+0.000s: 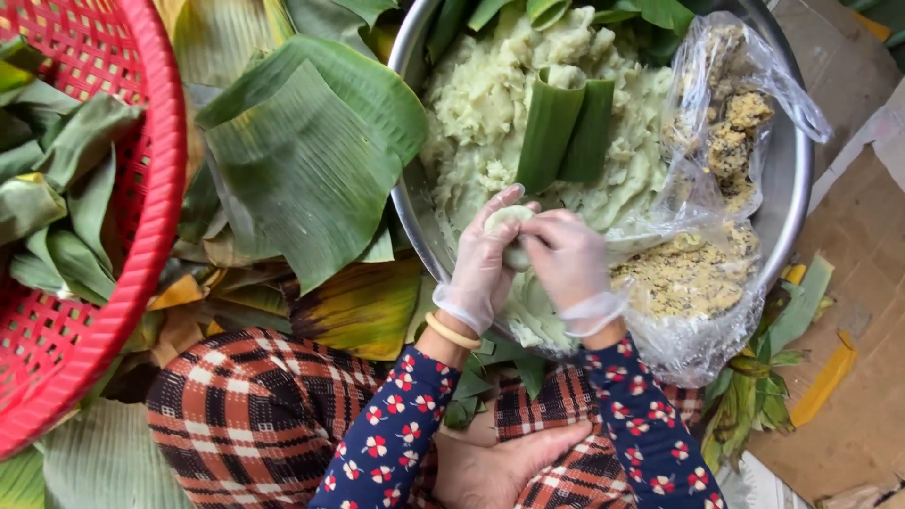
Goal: The person is preparing traditional snacks by portioning green dough, adding a yellow filling, and wrapping them in banana leaves.
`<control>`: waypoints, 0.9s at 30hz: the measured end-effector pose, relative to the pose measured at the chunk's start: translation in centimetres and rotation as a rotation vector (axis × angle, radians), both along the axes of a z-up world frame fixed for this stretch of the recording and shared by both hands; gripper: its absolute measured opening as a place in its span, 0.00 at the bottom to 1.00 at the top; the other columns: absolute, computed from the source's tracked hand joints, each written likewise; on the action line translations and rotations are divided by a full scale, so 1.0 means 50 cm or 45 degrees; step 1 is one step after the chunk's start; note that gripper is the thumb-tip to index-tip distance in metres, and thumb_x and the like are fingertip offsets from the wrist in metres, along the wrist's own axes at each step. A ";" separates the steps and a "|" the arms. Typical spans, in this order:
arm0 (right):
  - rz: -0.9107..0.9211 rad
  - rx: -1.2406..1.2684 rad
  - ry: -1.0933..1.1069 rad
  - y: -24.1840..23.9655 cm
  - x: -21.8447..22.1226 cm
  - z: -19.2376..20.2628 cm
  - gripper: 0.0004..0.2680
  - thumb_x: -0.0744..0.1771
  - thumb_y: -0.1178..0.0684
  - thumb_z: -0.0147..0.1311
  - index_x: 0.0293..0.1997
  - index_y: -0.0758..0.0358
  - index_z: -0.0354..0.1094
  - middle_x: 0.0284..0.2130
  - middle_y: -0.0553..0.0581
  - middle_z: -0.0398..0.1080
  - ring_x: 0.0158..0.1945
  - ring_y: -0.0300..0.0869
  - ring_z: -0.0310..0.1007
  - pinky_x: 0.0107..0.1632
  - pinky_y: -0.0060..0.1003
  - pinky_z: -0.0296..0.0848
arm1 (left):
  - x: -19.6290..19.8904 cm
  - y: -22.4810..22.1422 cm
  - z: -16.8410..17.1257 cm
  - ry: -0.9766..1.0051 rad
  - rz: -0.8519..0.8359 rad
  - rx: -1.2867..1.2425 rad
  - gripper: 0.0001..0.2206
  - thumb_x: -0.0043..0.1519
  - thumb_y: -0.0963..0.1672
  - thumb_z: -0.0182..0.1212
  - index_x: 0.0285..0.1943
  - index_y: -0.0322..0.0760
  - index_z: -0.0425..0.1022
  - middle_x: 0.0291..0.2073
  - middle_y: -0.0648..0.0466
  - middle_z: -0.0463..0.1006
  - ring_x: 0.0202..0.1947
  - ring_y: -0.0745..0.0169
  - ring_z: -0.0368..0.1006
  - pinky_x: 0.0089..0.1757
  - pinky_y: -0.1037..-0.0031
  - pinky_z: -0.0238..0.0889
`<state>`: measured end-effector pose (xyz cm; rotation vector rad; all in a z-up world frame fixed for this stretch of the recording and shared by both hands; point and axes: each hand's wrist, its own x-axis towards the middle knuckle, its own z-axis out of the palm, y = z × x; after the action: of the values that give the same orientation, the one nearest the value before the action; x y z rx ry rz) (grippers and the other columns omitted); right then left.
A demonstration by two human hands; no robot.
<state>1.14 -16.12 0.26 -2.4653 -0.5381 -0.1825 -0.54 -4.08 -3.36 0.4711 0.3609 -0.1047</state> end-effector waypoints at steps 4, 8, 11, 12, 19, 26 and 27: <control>-0.282 0.369 0.532 0.021 -0.004 0.091 0.25 0.62 0.41 0.63 0.64 0.54 0.60 0.60 0.63 0.56 0.58 0.55 0.59 0.56 0.50 0.61 | 0.001 0.009 0.040 -0.038 0.122 -0.279 0.23 0.60 0.35 0.54 0.67 0.28 0.70 0.51 0.31 0.77 0.44 0.48 0.79 0.45 0.60 0.77; 0.008 0.337 0.261 0.046 -0.030 -0.020 0.24 0.72 0.49 0.46 0.78 0.63 0.41 0.74 0.73 0.44 0.76 0.65 0.35 0.76 0.56 0.31 | -0.002 0.009 0.063 -0.185 0.058 -0.140 0.25 0.63 0.43 0.51 0.72 0.33 0.61 0.63 0.35 0.64 0.58 0.44 0.65 0.56 0.53 0.62; -0.216 0.649 0.387 0.073 -0.032 0.007 0.18 0.69 0.58 0.44 0.69 0.61 0.53 0.66 0.67 0.54 0.65 0.55 0.50 0.64 0.45 0.51 | -0.011 0.007 0.086 -0.334 -0.026 0.229 0.33 0.68 0.55 0.47 0.80 0.44 0.46 0.79 0.46 0.46 0.76 0.45 0.43 0.70 0.50 0.40; -0.216 0.652 0.392 0.080 -0.031 0.029 0.18 0.69 0.58 0.44 0.69 0.61 0.53 0.66 0.67 0.54 0.65 0.55 0.50 0.64 0.45 0.51 | -0.014 0.009 0.099 -0.330 -0.025 0.232 0.33 0.68 0.55 0.47 0.80 0.44 0.46 0.79 0.46 0.46 0.76 0.45 0.43 0.70 0.50 0.40; -0.168 0.354 0.517 0.104 -0.067 0.092 0.23 0.71 0.45 0.31 0.75 0.61 0.43 0.72 0.66 0.43 0.74 0.57 0.38 0.72 0.54 0.41 | -0.001 -0.013 0.080 0.017 0.094 0.141 0.27 0.71 0.55 0.36 0.77 0.44 0.50 0.69 0.33 0.56 0.67 0.26 0.52 0.61 0.43 0.52; 0.006 0.402 0.254 0.062 -0.034 0.102 0.17 0.71 0.49 0.52 0.69 0.48 0.61 0.61 0.57 0.67 0.72 0.57 0.55 0.63 0.56 0.68 | 0.001 -0.020 0.092 0.288 0.255 -0.347 0.14 0.68 0.49 0.58 0.56 0.36 0.75 0.44 0.46 0.82 0.40 0.53 0.81 0.39 0.63 0.79; 0.020 0.400 0.263 0.061 -0.055 0.095 0.17 0.71 0.49 0.52 0.69 0.48 0.61 0.61 0.57 0.67 0.72 0.57 0.55 0.63 0.56 0.68 | -0.001 -0.030 0.057 0.293 0.270 -0.349 0.14 0.68 0.49 0.58 0.56 0.36 0.75 0.44 0.46 0.82 0.40 0.53 0.81 0.39 0.63 0.79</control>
<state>-1.59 -13.10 4.99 -2.1428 -0.4050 -0.0036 -0.60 -5.59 -0.50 0.1473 0.6105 -0.0013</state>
